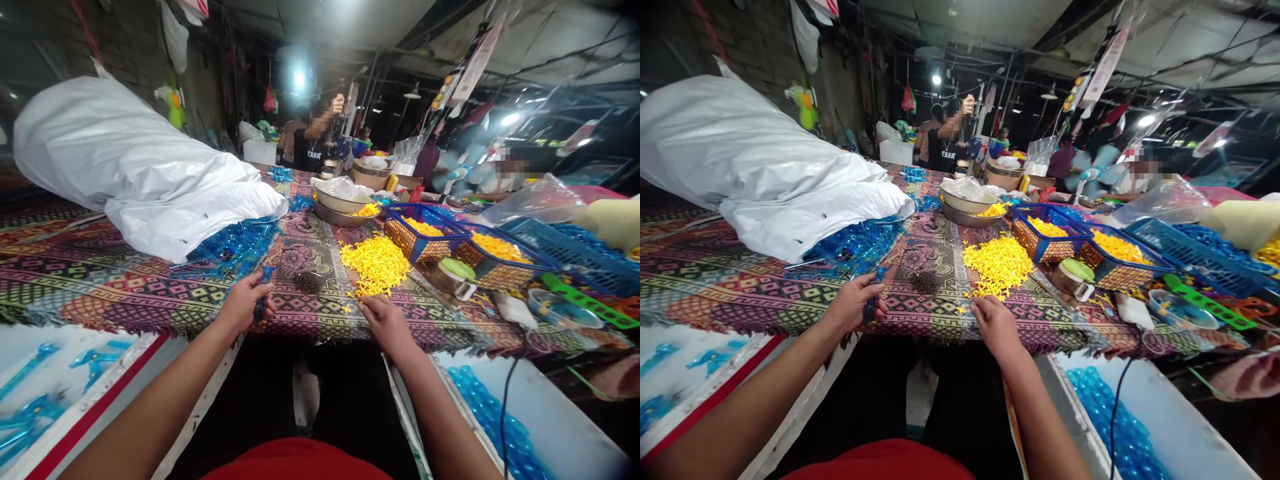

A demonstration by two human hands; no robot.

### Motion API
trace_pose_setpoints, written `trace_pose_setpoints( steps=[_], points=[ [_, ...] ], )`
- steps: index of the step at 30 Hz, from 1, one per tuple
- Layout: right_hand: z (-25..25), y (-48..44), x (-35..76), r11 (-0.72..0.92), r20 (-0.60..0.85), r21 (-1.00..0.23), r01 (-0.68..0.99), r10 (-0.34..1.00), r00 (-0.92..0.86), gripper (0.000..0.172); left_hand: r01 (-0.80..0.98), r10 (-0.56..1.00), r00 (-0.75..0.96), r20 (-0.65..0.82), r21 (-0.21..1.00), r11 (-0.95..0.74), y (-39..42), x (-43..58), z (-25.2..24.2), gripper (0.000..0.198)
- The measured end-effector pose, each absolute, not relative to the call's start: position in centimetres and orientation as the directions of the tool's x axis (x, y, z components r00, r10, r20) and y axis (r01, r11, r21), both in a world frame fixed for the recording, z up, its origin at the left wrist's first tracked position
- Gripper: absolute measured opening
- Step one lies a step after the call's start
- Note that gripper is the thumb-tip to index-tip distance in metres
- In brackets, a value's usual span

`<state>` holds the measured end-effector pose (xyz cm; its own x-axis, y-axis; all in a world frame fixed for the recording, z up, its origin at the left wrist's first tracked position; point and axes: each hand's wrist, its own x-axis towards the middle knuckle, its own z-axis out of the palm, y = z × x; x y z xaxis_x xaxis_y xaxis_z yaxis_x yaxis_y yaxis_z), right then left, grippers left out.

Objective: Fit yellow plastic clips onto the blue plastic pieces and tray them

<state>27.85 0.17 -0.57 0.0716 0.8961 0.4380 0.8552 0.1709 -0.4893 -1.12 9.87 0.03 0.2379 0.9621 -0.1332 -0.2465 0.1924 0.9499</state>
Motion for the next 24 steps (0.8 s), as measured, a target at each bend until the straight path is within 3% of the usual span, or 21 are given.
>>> trace_pose_setpoints(
  steps=[3,5,13,19,24],
  points=[
    [-1.8,2.2,27.5,0.107,0.363,-0.339,0.935,0.931,0.026,0.026,-0.28,0.983,0.168,-0.076,0.952,0.122,9.0,-0.7,0.6,0.046],
    [-2.4,2.6,27.5,0.115,0.319,-0.311,0.943,0.948,-0.011,0.022,-0.287,0.985,0.165,-0.053,0.953,0.1,8.0,-0.2,1.1,0.036],
    [-2.9,2.1,27.5,0.25,0.444,-0.5,0.829,0.896,-0.003,0.022,-0.343,0.938,0.31,-0.157,0.901,0.265,4.2,1.3,1.7,0.018],
    [-0.7,1.1,22.7,0.346,0.484,-0.647,0.68,0.875,0.015,0.015,-0.376,0.919,0.345,-0.189,0.87,0.32,1.7,1.3,1.6,0.016],
    [1.0,0.0,17.7,0.532,0.578,-0.596,0.601,0.804,-0.139,0.01,-0.299,0.906,0.363,-0.218,0.894,0.335,-0.3,1.8,1.5,0.015]
  ],
)
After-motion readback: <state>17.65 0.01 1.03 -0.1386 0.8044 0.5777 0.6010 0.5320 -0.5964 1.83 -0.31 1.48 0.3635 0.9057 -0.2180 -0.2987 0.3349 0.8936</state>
